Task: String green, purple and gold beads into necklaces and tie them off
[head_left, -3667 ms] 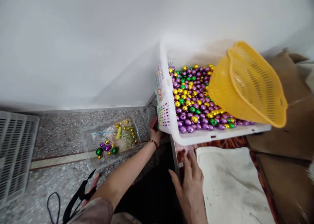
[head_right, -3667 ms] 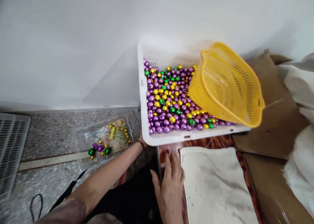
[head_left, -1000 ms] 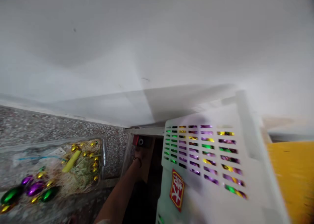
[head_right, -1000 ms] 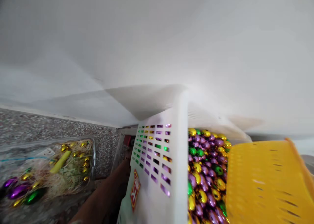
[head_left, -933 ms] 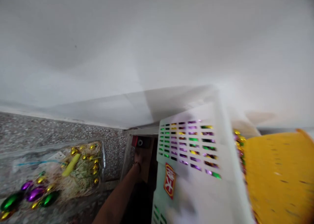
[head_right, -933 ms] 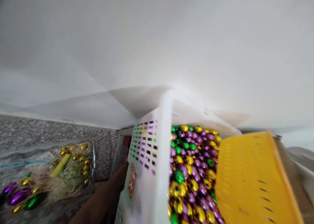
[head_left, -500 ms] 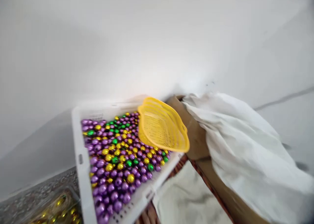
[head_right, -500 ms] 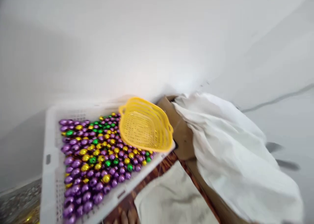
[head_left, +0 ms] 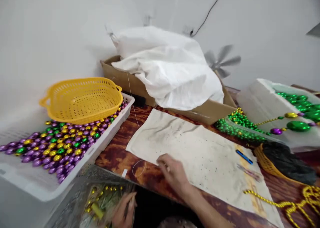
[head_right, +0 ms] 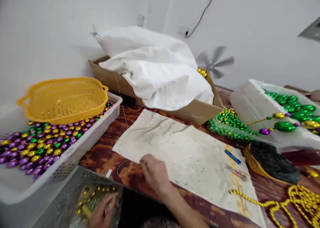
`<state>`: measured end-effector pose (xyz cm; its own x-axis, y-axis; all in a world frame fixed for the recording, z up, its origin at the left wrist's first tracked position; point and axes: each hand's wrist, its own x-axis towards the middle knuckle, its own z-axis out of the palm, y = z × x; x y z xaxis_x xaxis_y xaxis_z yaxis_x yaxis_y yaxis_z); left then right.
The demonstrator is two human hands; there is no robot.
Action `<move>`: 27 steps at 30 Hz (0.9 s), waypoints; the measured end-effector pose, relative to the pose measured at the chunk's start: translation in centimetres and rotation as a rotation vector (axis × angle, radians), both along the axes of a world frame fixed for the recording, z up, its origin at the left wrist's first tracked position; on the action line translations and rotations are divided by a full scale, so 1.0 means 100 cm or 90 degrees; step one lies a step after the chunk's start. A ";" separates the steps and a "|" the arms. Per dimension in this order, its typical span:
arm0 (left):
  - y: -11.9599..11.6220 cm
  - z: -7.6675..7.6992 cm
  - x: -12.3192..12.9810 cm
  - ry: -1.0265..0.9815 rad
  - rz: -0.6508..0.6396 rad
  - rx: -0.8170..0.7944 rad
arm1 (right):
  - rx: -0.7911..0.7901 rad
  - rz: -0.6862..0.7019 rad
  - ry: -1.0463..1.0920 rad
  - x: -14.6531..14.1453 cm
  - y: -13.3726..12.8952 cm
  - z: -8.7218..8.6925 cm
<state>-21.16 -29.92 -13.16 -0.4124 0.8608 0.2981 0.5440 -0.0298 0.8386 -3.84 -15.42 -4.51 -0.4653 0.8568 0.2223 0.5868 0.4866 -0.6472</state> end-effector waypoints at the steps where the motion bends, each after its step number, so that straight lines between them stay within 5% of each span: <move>1: 0.007 0.004 -0.007 0.019 -0.034 0.006 | -0.025 -0.058 0.015 0.016 0.002 0.002; 8: 0.099 0.057 -0.028 0.186 -0.228 -0.043 | -0.147 -0.167 -0.044 0.087 -0.018 -0.002; 14: 0.115 0.060 -0.004 0.291 -0.264 -0.054 | -0.145 -0.267 -0.026 0.118 -0.037 -0.018; 19: 0.128 0.058 0.055 0.265 -0.392 -0.059 | -0.148 -0.359 -0.020 0.151 -0.046 -0.019; 23: 0.173 0.053 0.107 0.276 -0.318 -0.110 | -0.141 -0.376 -0.034 0.172 -0.060 -0.016; 27: 0.232 0.053 0.133 0.256 -0.197 -0.144 | -0.137 -0.360 -0.031 0.188 -0.073 -0.012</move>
